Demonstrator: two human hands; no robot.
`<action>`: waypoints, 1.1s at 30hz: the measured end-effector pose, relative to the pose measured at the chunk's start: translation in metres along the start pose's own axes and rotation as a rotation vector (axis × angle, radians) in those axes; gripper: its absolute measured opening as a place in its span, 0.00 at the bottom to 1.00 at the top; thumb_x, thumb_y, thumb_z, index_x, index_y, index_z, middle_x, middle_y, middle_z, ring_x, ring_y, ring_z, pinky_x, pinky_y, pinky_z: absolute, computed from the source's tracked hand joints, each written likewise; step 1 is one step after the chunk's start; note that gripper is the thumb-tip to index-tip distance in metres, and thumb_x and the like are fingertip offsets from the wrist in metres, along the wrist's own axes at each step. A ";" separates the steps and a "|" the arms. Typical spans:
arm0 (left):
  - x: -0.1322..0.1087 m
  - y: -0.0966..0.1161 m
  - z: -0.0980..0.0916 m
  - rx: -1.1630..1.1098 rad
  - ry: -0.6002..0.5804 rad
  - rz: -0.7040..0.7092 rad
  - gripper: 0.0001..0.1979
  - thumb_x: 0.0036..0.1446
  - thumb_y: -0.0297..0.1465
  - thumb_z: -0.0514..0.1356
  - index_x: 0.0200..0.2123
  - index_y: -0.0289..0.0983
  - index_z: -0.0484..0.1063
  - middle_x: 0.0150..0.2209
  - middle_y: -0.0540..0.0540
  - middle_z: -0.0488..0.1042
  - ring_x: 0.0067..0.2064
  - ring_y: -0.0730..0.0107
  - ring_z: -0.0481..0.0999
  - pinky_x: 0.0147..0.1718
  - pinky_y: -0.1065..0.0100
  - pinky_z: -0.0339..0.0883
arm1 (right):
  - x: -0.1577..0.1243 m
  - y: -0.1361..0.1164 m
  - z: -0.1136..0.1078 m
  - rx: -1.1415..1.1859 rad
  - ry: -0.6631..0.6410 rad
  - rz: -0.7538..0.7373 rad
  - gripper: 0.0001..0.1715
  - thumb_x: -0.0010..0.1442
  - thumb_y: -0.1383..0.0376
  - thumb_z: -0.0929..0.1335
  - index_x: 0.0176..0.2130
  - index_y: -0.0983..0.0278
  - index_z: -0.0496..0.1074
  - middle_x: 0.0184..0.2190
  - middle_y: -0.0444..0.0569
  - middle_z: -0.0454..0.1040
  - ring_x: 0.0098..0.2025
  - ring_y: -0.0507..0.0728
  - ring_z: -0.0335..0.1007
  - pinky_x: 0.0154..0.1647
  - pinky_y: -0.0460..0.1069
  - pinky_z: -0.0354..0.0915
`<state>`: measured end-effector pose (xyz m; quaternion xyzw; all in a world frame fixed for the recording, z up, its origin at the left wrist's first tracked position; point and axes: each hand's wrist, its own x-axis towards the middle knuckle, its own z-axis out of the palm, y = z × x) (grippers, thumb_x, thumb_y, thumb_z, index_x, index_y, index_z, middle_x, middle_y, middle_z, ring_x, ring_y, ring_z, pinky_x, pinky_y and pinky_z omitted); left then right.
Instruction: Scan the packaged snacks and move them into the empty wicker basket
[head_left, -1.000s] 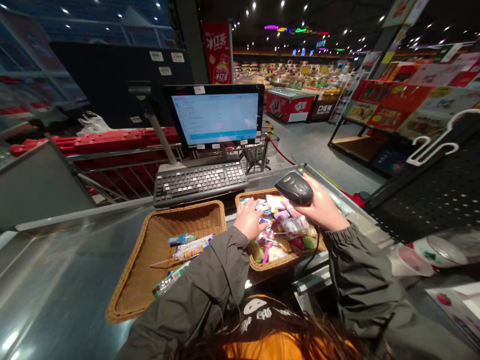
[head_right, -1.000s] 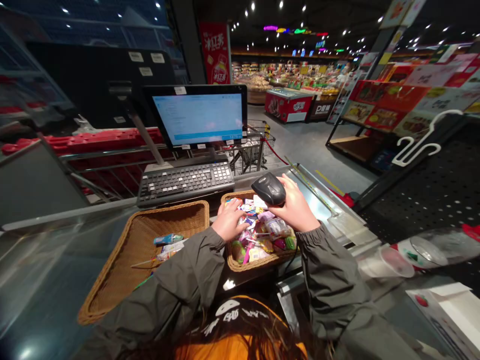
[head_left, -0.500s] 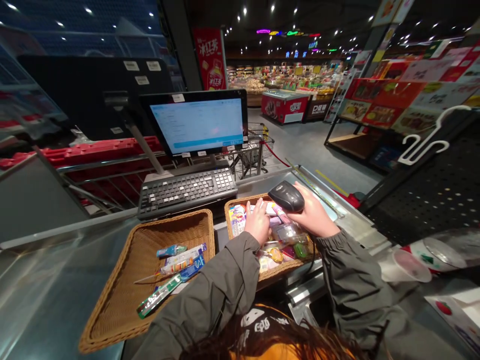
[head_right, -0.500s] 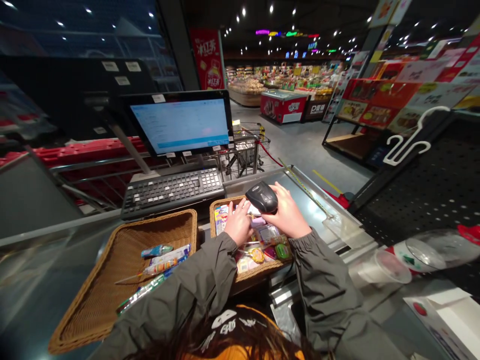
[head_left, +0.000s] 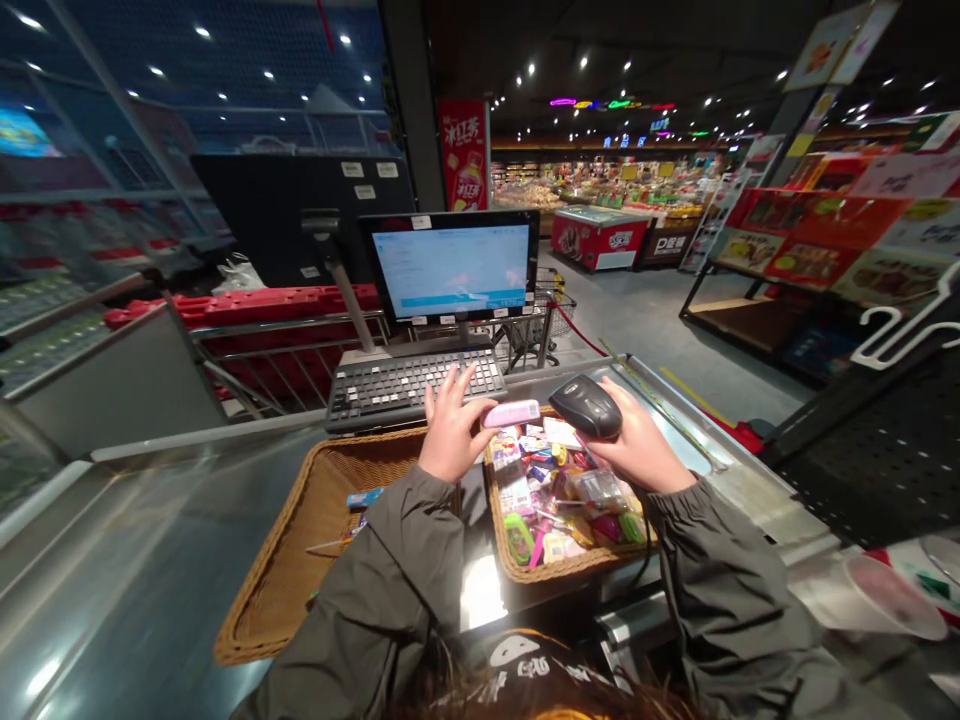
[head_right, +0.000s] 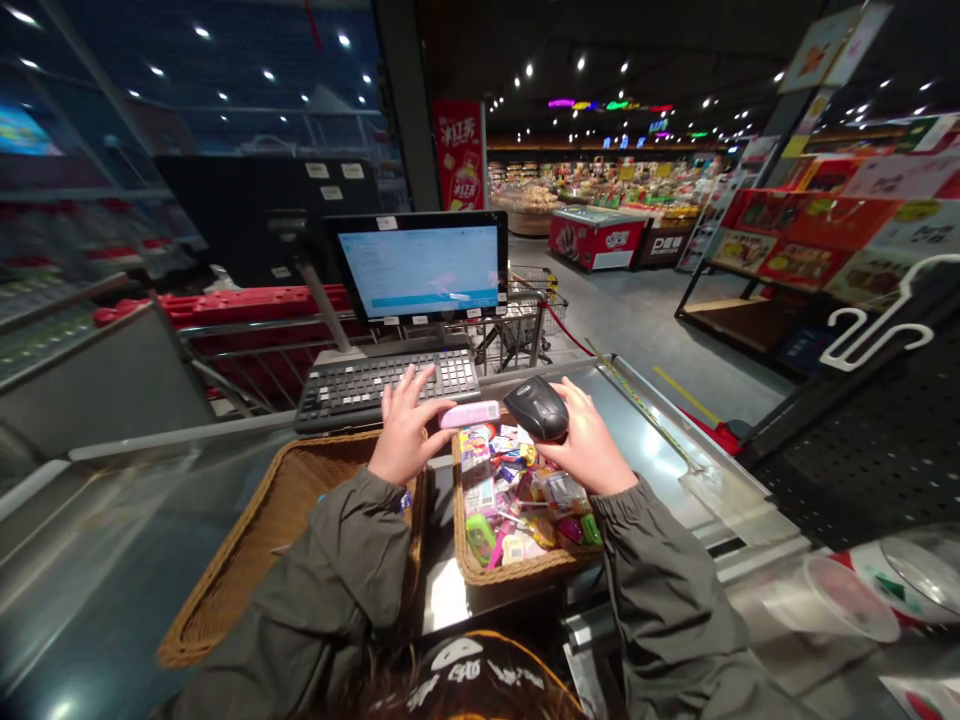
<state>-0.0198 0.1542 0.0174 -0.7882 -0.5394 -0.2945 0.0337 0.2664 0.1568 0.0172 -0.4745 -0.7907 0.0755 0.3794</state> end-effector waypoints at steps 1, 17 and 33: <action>-0.002 -0.007 -0.008 -0.001 0.022 -0.012 0.12 0.57 0.36 0.63 0.45 0.45 0.76 0.70 0.43 0.51 0.72 0.48 0.41 0.65 0.36 0.36 | 0.002 -0.005 0.003 0.003 -0.008 -0.022 0.32 0.50 0.60 0.71 0.54 0.64 0.67 0.56 0.59 0.70 0.66 0.72 0.56 0.65 0.68 0.56; -0.028 -0.064 -0.066 0.030 0.200 -0.125 0.13 0.57 0.34 0.63 0.46 0.45 0.76 0.71 0.43 0.50 0.72 0.49 0.44 0.65 0.37 0.38 | 0.017 -0.082 0.029 0.024 -0.148 -0.208 0.33 0.51 0.64 0.70 0.57 0.60 0.66 0.59 0.56 0.68 0.68 0.72 0.52 0.66 0.71 0.53; -0.038 -0.072 -0.073 0.026 0.215 -0.109 0.13 0.58 0.35 0.62 0.47 0.45 0.76 0.71 0.42 0.50 0.72 0.49 0.45 0.65 0.36 0.38 | 0.014 -0.108 0.032 -0.002 -0.238 -0.189 0.40 0.49 0.68 0.69 0.61 0.59 0.63 0.60 0.55 0.68 0.69 0.71 0.51 0.66 0.73 0.50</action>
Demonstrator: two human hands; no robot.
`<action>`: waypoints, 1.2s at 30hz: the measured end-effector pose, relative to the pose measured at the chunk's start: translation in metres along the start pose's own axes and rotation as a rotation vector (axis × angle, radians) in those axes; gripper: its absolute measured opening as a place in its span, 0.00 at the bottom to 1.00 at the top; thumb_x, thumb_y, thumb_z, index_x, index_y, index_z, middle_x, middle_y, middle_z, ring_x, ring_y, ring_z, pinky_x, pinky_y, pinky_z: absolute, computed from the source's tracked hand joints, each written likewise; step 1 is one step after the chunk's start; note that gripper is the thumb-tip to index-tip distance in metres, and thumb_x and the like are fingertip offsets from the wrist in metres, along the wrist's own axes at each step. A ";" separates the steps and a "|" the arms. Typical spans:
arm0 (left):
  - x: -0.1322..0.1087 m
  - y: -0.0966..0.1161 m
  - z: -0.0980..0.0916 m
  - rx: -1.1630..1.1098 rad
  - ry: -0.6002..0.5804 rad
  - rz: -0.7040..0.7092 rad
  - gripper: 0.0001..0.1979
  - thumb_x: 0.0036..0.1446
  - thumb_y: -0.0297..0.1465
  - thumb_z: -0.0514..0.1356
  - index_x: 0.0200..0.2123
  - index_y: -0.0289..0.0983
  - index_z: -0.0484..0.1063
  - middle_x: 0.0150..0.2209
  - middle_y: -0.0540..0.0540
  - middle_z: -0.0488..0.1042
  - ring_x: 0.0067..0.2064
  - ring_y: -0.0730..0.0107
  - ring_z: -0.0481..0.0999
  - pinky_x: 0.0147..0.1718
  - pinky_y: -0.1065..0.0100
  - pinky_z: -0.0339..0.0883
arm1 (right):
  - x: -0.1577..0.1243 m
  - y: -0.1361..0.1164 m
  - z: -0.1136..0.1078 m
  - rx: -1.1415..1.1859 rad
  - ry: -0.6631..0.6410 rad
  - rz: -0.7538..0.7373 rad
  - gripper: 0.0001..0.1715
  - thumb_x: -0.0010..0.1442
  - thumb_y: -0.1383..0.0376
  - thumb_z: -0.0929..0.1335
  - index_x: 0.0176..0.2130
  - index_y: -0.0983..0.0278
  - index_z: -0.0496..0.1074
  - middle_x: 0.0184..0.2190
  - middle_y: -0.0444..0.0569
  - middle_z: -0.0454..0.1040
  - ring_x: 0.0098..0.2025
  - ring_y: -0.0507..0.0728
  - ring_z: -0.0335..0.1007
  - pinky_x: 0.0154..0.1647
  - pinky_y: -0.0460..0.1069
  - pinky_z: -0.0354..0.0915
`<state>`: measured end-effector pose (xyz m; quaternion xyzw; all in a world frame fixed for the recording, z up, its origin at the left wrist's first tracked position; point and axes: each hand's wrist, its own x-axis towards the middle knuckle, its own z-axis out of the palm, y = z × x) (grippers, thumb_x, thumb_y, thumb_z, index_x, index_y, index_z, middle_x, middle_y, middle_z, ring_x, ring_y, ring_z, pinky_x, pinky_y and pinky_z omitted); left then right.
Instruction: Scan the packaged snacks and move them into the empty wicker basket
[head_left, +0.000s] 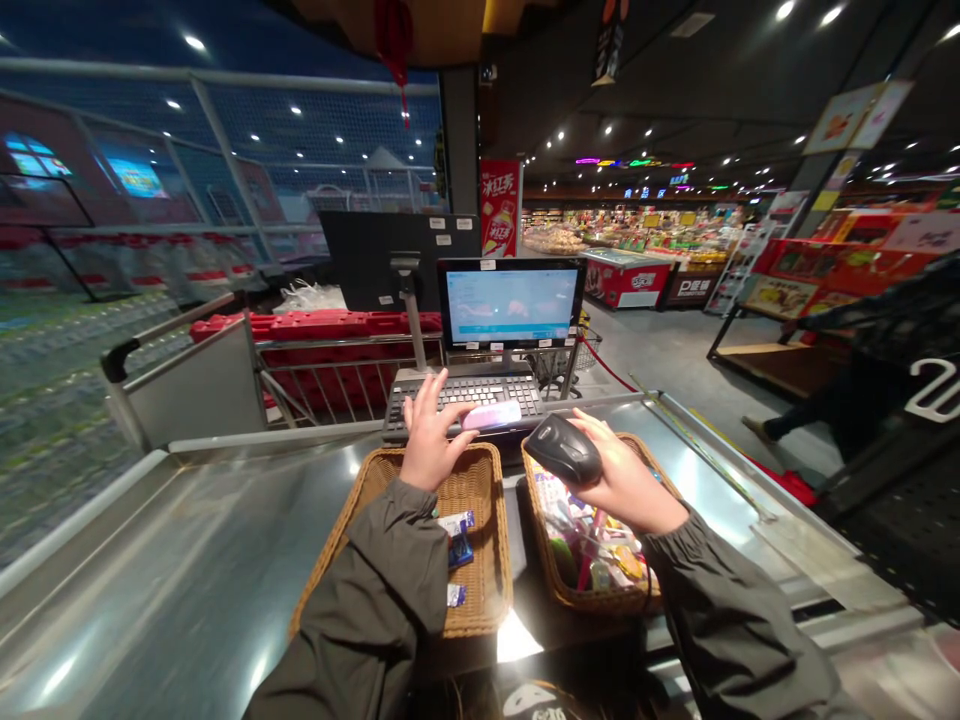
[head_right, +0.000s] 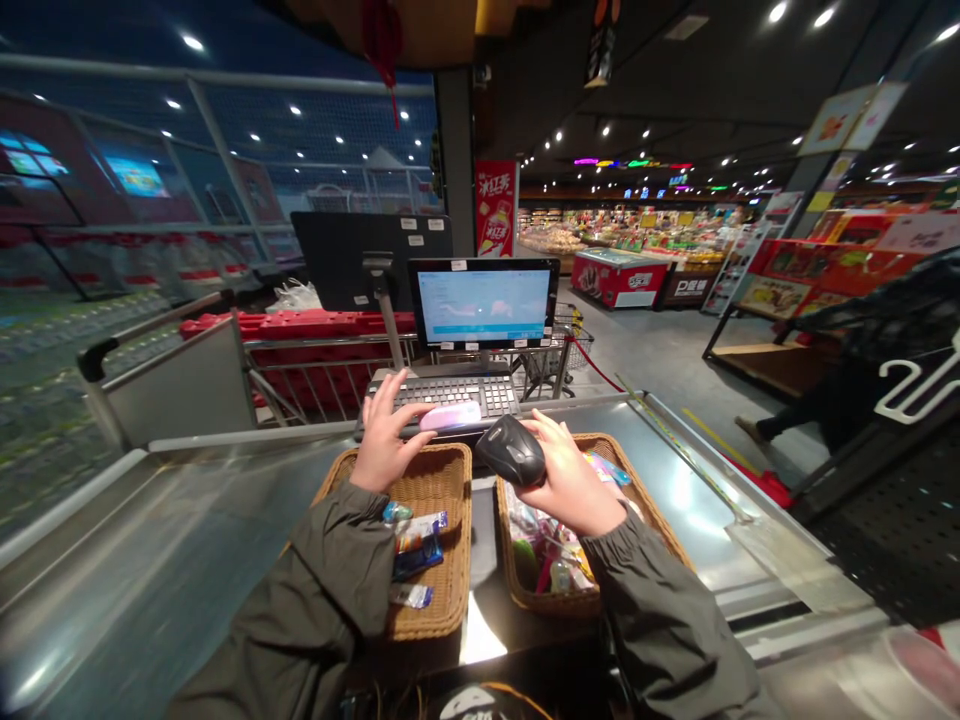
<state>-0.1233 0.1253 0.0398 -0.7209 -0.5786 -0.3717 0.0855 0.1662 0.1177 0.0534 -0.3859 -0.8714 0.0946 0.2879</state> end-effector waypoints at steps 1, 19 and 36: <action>0.000 0.000 0.000 0.003 0.000 0.001 0.13 0.58 0.35 0.62 0.47 0.45 0.76 0.71 0.42 0.50 0.72 0.49 0.45 0.65 0.36 0.38 | 0.000 0.000 0.000 -0.001 0.000 0.001 0.40 0.49 0.68 0.69 0.61 0.59 0.63 0.60 0.55 0.68 0.69 0.71 0.51 0.66 0.73 0.50; -0.005 -0.004 0.002 0.033 -0.015 -0.006 0.13 0.57 0.34 0.62 0.46 0.45 0.75 0.71 0.42 0.50 0.72 0.49 0.45 0.64 0.36 0.39 | -0.001 0.005 0.003 -0.012 -0.011 -0.037 0.33 0.50 0.68 0.69 0.57 0.58 0.67 0.60 0.54 0.67 0.69 0.71 0.51 0.67 0.73 0.50; -0.034 -0.042 0.006 0.081 -0.092 -0.094 0.13 0.55 0.33 0.65 0.45 0.44 0.76 0.70 0.41 0.52 0.71 0.49 0.46 0.64 0.35 0.39 | 0.008 -0.009 0.017 0.019 -0.065 -0.007 0.29 0.52 0.66 0.69 0.55 0.60 0.70 0.61 0.54 0.67 0.69 0.71 0.50 0.67 0.73 0.48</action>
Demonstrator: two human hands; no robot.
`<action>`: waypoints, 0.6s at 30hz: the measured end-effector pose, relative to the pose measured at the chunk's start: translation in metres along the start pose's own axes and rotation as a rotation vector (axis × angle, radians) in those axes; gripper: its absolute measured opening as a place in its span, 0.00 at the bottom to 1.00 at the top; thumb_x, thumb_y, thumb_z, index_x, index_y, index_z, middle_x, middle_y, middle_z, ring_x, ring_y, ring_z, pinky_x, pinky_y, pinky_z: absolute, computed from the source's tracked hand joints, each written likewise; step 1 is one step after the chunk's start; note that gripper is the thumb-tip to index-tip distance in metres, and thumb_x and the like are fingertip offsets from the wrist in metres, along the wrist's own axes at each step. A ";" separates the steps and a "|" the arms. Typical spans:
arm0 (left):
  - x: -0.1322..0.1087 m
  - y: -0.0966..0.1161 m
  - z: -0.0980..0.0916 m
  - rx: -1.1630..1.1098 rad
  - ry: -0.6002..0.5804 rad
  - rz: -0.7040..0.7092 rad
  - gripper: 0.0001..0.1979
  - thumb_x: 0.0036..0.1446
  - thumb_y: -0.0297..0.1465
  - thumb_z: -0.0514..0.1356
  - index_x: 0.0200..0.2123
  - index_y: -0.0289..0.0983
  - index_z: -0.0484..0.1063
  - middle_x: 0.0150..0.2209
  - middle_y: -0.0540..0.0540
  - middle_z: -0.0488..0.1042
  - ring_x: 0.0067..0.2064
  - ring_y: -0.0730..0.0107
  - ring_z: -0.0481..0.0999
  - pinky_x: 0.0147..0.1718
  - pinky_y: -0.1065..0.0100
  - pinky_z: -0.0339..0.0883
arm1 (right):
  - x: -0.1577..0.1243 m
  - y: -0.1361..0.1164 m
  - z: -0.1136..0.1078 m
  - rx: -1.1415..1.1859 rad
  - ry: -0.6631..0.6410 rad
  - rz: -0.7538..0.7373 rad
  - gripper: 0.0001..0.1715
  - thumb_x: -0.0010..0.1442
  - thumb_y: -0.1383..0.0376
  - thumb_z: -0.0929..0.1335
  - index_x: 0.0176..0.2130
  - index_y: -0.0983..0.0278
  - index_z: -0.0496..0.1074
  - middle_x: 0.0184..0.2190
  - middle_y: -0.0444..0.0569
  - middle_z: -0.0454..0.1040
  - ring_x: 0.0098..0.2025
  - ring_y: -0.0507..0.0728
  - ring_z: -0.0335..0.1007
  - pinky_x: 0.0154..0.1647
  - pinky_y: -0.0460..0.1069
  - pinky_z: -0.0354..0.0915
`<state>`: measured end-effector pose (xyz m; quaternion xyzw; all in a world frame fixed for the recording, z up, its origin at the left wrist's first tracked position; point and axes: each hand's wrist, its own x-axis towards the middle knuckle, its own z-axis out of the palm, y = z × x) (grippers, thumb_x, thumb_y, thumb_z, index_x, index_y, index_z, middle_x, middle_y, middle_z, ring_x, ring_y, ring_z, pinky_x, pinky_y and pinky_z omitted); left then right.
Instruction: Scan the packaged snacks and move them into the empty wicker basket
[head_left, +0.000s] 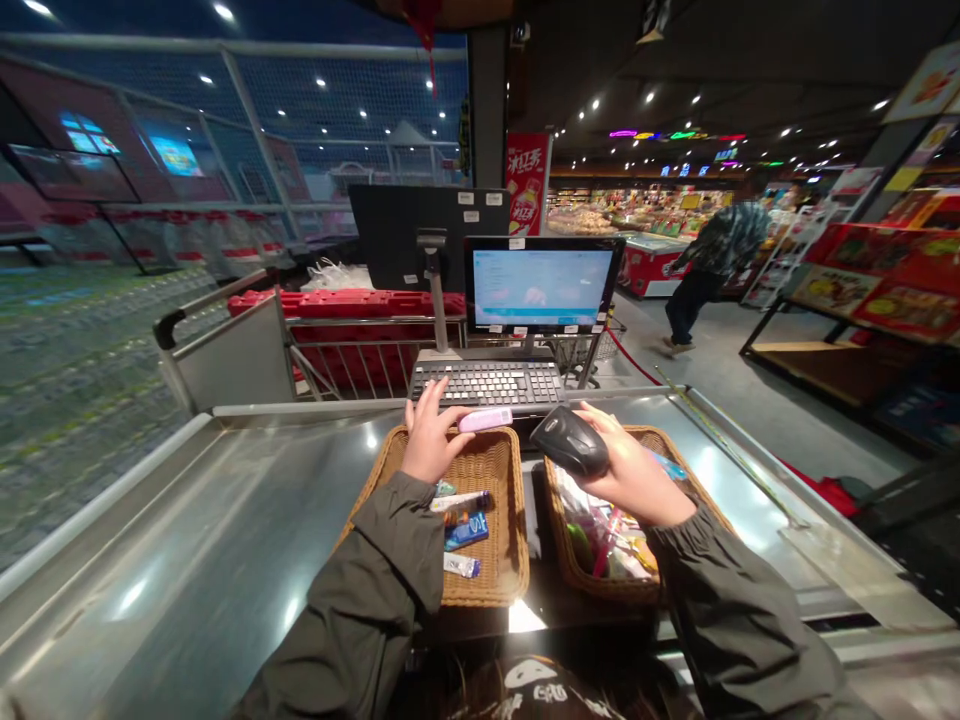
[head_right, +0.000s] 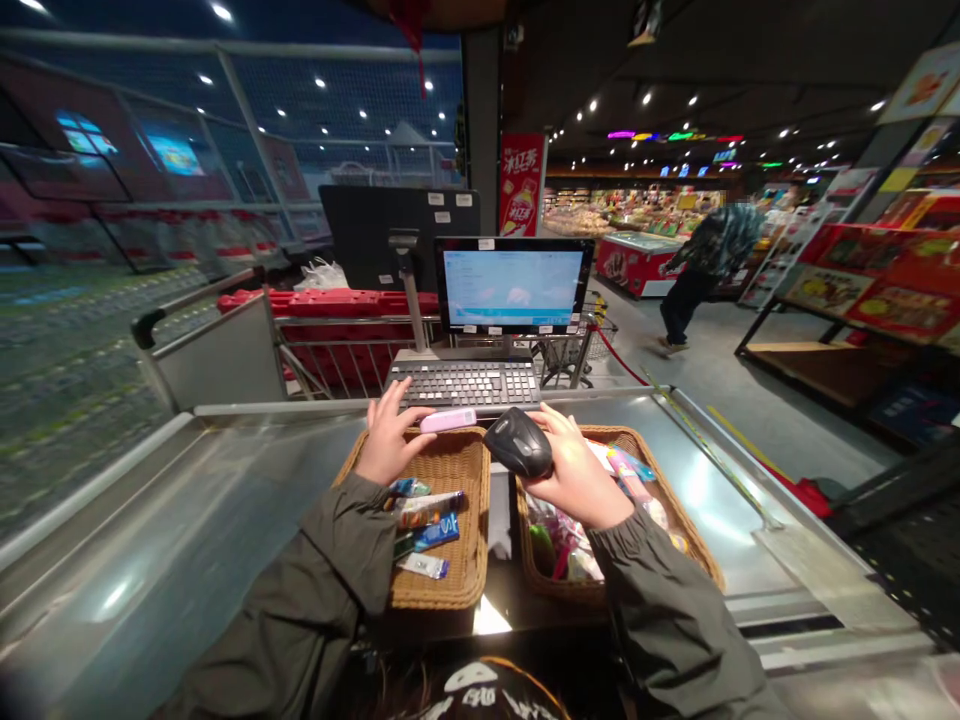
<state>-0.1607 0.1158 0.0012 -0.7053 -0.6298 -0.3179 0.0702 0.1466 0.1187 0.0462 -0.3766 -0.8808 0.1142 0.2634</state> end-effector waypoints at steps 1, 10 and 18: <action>-0.001 -0.003 0.001 0.002 -0.004 -0.006 0.13 0.55 0.33 0.65 0.45 0.44 0.76 0.70 0.41 0.52 0.71 0.49 0.46 0.64 0.35 0.39 | 0.001 0.000 0.001 -0.002 -0.005 0.000 0.29 0.52 0.66 0.69 0.55 0.60 0.70 0.61 0.54 0.67 0.69 0.71 0.50 0.67 0.73 0.48; -0.022 -0.039 0.031 -0.001 -0.132 -0.087 0.15 0.53 0.31 0.66 0.46 0.44 0.76 0.70 0.41 0.53 0.71 0.47 0.47 0.64 0.33 0.41 | 0.004 0.004 0.015 0.000 -0.019 -0.033 0.29 0.52 0.66 0.69 0.55 0.60 0.70 0.61 0.55 0.66 0.69 0.72 0.52 0.66 0.73 0.50; -0.033 -0.068 0.062 -0.021 -0.267 -0.121 0.15 0.52 0.31 0.66 0.45 0.45 0.76 0.68 0.43 0.57 0.71 0.48 0.47 0.65 0.35 0.40 | 0.009 0.009 0.024 0.019 -0.017 -0.062 0.26 0.51 0.66 0.70 0.52 0.60 0.71 0.60 0.55 0.67 0.68 0.72 0.52 0.67 0.72 0.51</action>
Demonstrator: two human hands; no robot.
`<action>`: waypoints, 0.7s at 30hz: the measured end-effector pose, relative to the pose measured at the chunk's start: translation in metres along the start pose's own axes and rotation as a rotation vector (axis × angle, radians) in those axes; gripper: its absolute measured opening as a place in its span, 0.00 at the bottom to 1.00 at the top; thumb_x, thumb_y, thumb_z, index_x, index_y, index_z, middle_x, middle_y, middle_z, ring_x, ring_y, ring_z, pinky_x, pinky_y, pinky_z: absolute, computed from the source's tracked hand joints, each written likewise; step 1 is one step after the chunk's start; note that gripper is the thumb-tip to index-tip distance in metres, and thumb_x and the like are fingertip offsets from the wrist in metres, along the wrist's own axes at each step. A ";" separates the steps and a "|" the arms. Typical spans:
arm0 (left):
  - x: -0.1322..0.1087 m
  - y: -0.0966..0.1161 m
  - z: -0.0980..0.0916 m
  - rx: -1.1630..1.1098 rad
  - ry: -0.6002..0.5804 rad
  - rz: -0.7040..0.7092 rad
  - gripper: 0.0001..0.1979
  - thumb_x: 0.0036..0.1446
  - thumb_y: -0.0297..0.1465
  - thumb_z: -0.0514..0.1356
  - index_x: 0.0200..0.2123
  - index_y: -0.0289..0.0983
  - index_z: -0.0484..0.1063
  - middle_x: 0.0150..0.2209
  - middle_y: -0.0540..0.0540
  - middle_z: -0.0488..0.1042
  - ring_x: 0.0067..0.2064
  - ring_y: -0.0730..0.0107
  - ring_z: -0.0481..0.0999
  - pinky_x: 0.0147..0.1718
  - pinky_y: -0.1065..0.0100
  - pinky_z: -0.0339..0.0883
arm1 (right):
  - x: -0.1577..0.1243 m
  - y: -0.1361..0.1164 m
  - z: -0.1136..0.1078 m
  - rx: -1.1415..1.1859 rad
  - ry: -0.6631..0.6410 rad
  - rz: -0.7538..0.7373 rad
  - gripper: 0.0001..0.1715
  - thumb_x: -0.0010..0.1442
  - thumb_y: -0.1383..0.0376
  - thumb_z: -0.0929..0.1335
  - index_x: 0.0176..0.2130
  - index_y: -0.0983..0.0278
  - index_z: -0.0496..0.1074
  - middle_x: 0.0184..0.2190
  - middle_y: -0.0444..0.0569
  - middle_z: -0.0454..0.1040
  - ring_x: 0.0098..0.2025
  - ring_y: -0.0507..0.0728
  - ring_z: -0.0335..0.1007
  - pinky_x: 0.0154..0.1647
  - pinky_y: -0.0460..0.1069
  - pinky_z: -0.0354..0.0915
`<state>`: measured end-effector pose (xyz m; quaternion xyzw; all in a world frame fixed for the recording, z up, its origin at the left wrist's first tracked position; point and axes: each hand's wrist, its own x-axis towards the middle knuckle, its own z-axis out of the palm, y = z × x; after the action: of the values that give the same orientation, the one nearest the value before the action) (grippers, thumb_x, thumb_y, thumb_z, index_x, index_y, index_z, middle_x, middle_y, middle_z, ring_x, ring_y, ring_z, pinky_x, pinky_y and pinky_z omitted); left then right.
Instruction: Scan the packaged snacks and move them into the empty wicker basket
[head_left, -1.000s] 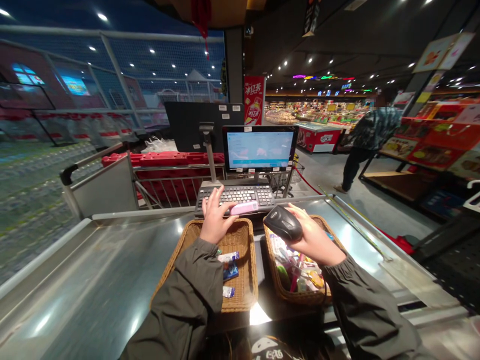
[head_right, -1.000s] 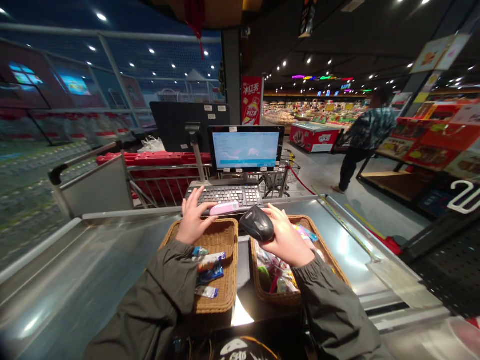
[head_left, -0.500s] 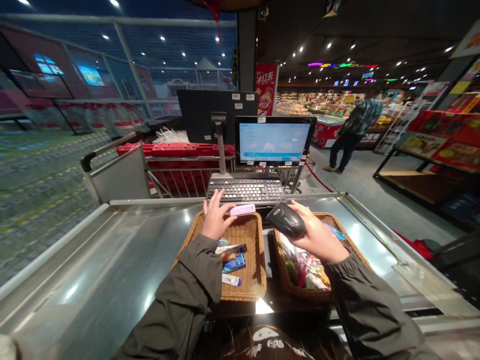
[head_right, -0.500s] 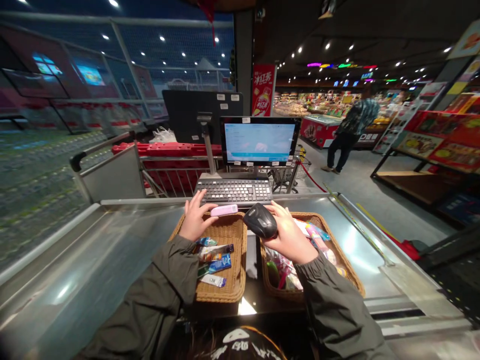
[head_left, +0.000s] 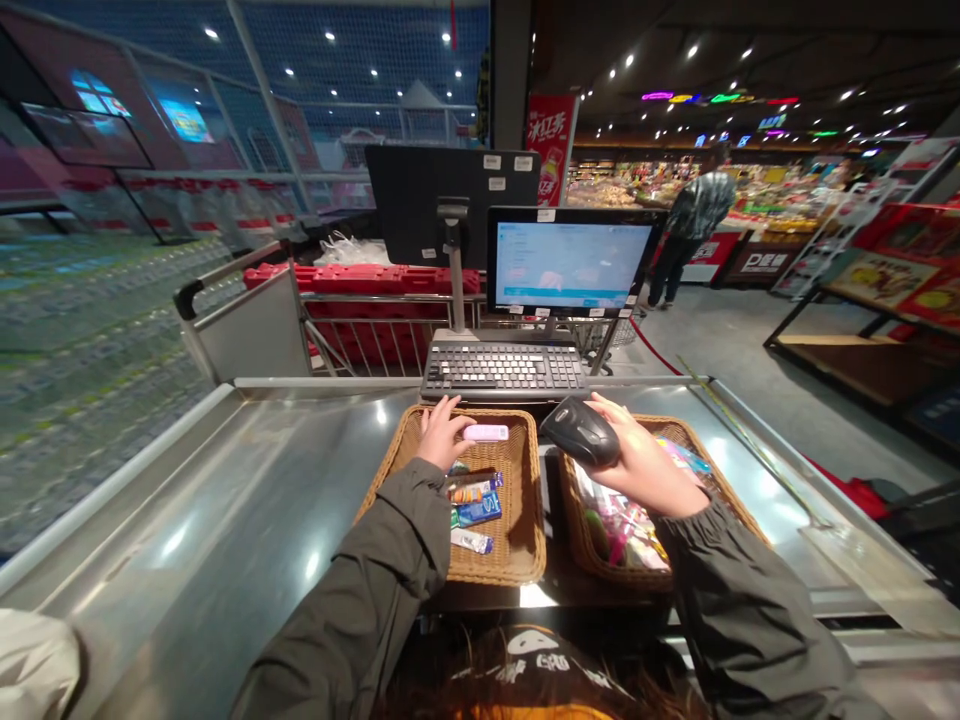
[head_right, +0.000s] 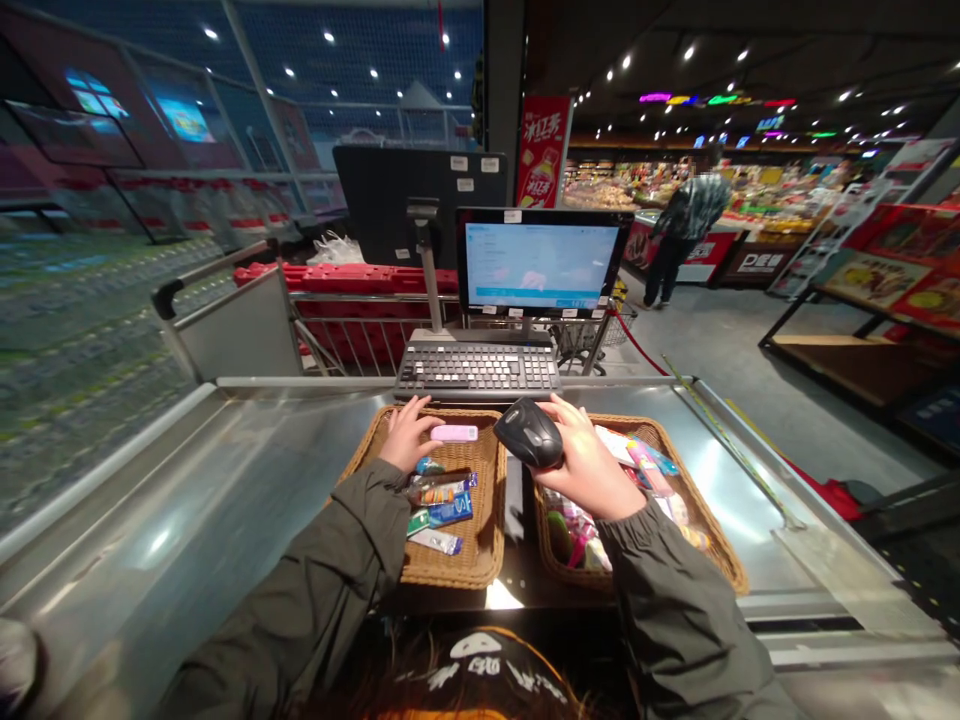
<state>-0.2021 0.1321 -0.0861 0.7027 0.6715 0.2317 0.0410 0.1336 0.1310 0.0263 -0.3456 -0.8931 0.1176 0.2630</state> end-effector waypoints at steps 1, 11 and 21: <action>0.000 -0.003 0.004 -0.008 -0.033 -0.002 0.15 0.52 0.31 0.66 0.45 0.46 0.76 0.67 0.44 0.59 0.71 0.48 0.48 0.65 0.36 0.39 | 0.001 0.000 0.001 0.001 -0.001 0.000 0.26 0.52 0.66 0.70 0.51 0.61 0.72 0.60 0.55 0.67 0.68 0.72 0.52 0.67 0.72 0.51; 0.001 -0.026 0.051 -0.018 -0.253 -0.068 0.16 0.48 0.34 0.69 0.43 0.48 0.78 0.58 0.45 0.70 0.66 0.49 0.58 0.64 0.40 0.43 | 0.005 0.000 0.004 -0.006 -0.009 0.030 0.26 0.51 0.65 0.70 0.51 0.63 0.72 0.59 0.57 0.67 0.68 0.72 0.52 0.67 0.71 0.52; -0.005 -0.034 0.078 0.092 -0.222 -0.051 0.14 0.49 0.34 0.68 0.41 0.46 0.81 0.60 0.43 0.68 0.66 0.48 0.57 0.65 0.43 0.42 | 0.009 0.002 0.002 0.000 0.009 0.060 0.32 0.51 0.65 0.70 0.56 0.62 0.69 0.59 0.56 0.68 0.68 0.73 0.53 0.66 0.71 0.52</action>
<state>-0.2033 0.1505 -0.1691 0.7077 0.6905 0.1205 0.0887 0.1281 0.1383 0.0269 -0.3727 -0.8812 0.1236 0.2633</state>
